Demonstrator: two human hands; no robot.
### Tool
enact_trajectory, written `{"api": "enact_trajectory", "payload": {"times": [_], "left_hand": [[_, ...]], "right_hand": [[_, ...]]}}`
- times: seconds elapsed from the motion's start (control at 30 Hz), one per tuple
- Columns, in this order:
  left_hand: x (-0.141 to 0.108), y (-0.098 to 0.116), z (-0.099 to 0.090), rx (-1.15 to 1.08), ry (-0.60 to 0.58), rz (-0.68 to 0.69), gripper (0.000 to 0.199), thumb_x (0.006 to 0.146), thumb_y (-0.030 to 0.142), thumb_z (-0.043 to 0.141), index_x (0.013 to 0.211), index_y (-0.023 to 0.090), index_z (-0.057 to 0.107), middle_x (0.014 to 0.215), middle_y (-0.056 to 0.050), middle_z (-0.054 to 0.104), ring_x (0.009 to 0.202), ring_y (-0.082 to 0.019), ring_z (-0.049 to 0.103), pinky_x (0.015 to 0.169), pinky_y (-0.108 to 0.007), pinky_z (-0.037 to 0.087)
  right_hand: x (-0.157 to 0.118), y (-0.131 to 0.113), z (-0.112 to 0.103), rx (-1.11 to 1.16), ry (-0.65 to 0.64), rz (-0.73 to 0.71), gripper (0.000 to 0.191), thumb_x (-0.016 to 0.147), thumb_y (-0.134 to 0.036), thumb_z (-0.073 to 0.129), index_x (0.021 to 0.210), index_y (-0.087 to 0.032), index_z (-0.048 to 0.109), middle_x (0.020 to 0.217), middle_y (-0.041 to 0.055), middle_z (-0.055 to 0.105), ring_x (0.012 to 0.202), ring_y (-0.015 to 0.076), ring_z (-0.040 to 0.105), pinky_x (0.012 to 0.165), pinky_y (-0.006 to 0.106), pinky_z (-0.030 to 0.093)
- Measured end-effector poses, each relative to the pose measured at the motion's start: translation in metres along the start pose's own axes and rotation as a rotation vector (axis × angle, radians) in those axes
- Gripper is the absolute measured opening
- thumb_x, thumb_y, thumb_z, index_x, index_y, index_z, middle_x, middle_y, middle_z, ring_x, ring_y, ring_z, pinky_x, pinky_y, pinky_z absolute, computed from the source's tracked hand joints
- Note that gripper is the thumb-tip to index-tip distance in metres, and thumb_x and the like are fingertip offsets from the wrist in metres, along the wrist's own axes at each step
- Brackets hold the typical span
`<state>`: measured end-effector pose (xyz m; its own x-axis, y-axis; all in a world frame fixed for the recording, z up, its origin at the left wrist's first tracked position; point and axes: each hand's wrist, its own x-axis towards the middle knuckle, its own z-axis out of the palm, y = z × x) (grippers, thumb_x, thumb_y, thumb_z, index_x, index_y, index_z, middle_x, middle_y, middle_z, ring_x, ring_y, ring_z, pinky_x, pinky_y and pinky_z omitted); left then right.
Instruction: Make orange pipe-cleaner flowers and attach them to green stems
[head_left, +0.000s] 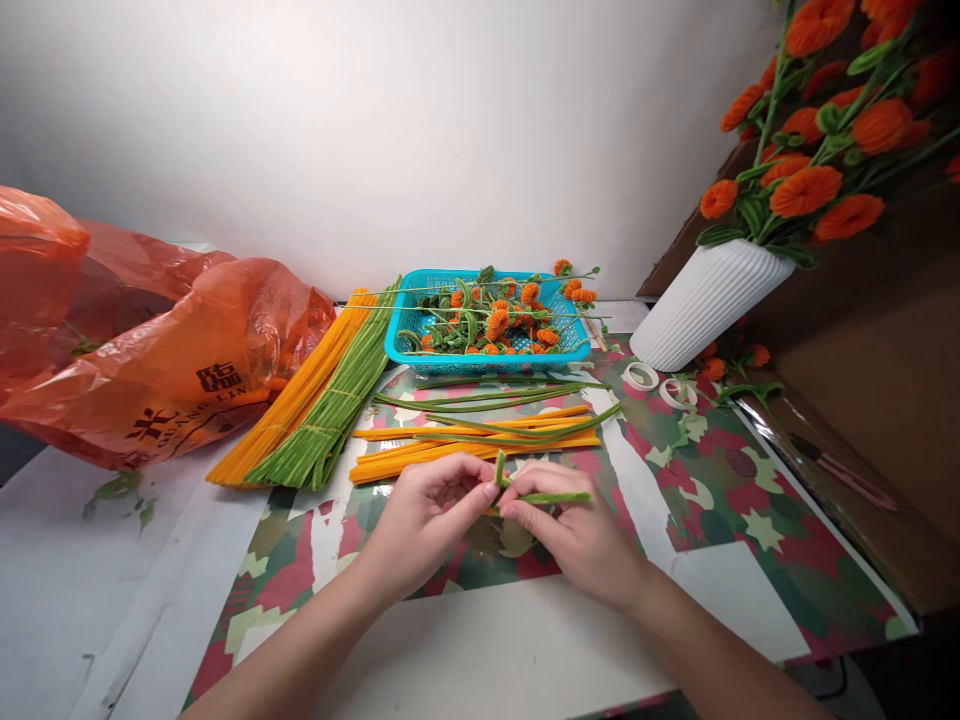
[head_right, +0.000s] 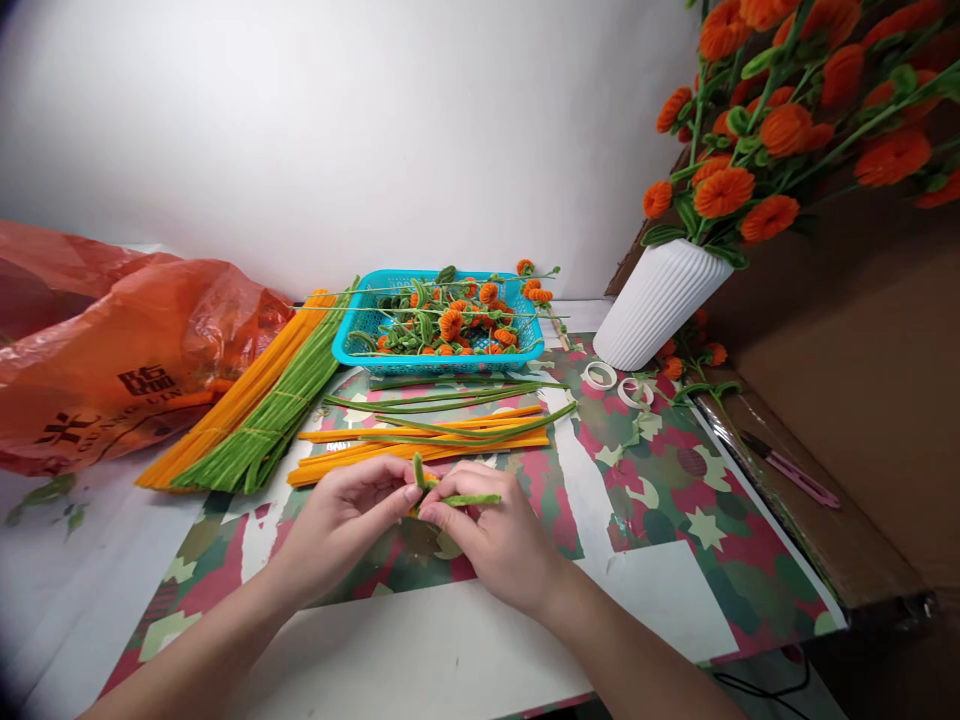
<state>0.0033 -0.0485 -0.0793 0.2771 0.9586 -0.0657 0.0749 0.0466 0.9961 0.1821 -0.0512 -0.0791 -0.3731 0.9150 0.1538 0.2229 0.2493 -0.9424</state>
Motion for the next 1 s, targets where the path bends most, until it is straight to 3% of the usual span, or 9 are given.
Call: {"api": "enact_trajectory", "payload": {"times": [0.13, 0.2, 0.3, 0.43, 0.67, 0.87, 1.0], "left_hand": [[-0.001, 0.000, 0.002, -0.018, -0.054, -0.020, 0.016, 0.085, 0.031, 0.062, 0.075, 0.018, 0.064, 0.069, 0.000, 0.061, 0.062, -0.013, 0.055, 0.058, -0.022, 0.045], [0.000, 0.000, 0.003, -0.056, -0.002, -0.042, 0.017, 0.082, 0.032, 0.064, 0.076, 0.017, 0.063, 0.068, -0.001, 0.061, 0.062, -0.013, 0.054, 0.057, -0.022, 0.045], [0.002, 0.001, 0.006, -0.113, 0.136, -0.063, 0.018, 0.079, 0.034, 0.067, 0.077, 0.017, 0.062, 0.070, -0.001, 0.062, 0.061, -0.012, 0.055, 0.056, -0.021, 0.047], [0.001, 0.000, 0.010, -0.162, 0.213, -0.059, 0.020, 0.077, 0.035, 0.069, 0.075, 0.016, 0.062, 0.070, 0.000, 0.062, 0.060, -0.011, 0.056, 0.058, -0.021, 0.050], [-0.003, 0.000, 0.018, -0.199, 0.243, -0.064, 0.020, 0.076, 0.035, 0.071, 0.075, 0.016, 0.062, 0.069, -0.001, 0.063, 0.060, -0.012, 0.059, 0.058, -0.022, 0.053], [-0.006, 0.000, 0.020, -0.251, 0.218, -0.064, 0.018, 0.075, 0.032, 0.072, 0.073, 0.016, 0.063, 0.068, -0.001, 0.064, 0.059, -0.013, 0.060, 0.055, -0.023, 0.052], [-0.007, -0.001, 0.020, -0.279, 0.223, -0.064, 0.015, 0.073, 0.028, 0.073, 0.073, 0.016, 0.063, 0.067, -0.001, 0.064, 0.057, -0.013, 0.060, 0.053, -0.023, 0.052]], "right_hand": [[-0.001, 0.000, 0.001, -0.034, 0.064, 0.008, 0.014, 0.088, -0.024, 0.063, 0.075, -0.021, 0.067, 0.077, 0.0000, 0.067, 0.075, 0.0146, 0.061, 0.066, 0.025, 0.048], [-0.002, 0.002, 0.003, -0.068, 0.188, -0.014, 0.005, 0.081, -0.027, 0.071, 0.080, -0.022, 0.068, 0.079, 0.0006, 0.068, 0.075, 0.0157, 0.062, 0.062, 0.025, 0.048], [-0.004, 0.003, 0.009, -0.142, 0.355, -0.052, 0.012, 0.072, -0.025, 0.079, 0.077, -0.022, 0.068, 0.076, 0.0011, 0.067, 0.070, 0.0167, 0.061, 0.057, 0.026, 0.048], [-0.007, 0.004, 0.020, -0.202, 0.469, -0.116, 0.010, 0.075, -0.016, 0.075, 0.076, -0.022, 0.067, 0.069, -0.0003, 0.065, 0.062, 0.0149, 0.057, 0.056, 0.027, 0.048], [-0.010, 0.003, 0.031, -0.152, 0.552, -0.195, 0.015, 0.081, -0.011, 0.067, 0.089, -0.024, 0.067, 0.074, 0.0013, 0.071, 0.066, 0.0167, 0.064, 0.061, 0.030, 0.053], [-0.009, 0.003, 0.030, -0.180, 0.514, -0.351, 0.021, 0.079, -0.005, 0.063, 0.086, -0.024, 0.069, 0.074, 0.0023, 0.070, 0.067, 0.0171, 0.064, 0.062, 0.033, 0.053], [-0.007, 0.003, 0.028, -0.255, 0.514, -0.375, 0.023, 0.076, -0.004, 0.062, 0.083, -0.024, 0.071, 0.072, 0.0028, 0.068, 0.064, 0.0168, 0.062, 0.059, 0.033, 0.051]]}}
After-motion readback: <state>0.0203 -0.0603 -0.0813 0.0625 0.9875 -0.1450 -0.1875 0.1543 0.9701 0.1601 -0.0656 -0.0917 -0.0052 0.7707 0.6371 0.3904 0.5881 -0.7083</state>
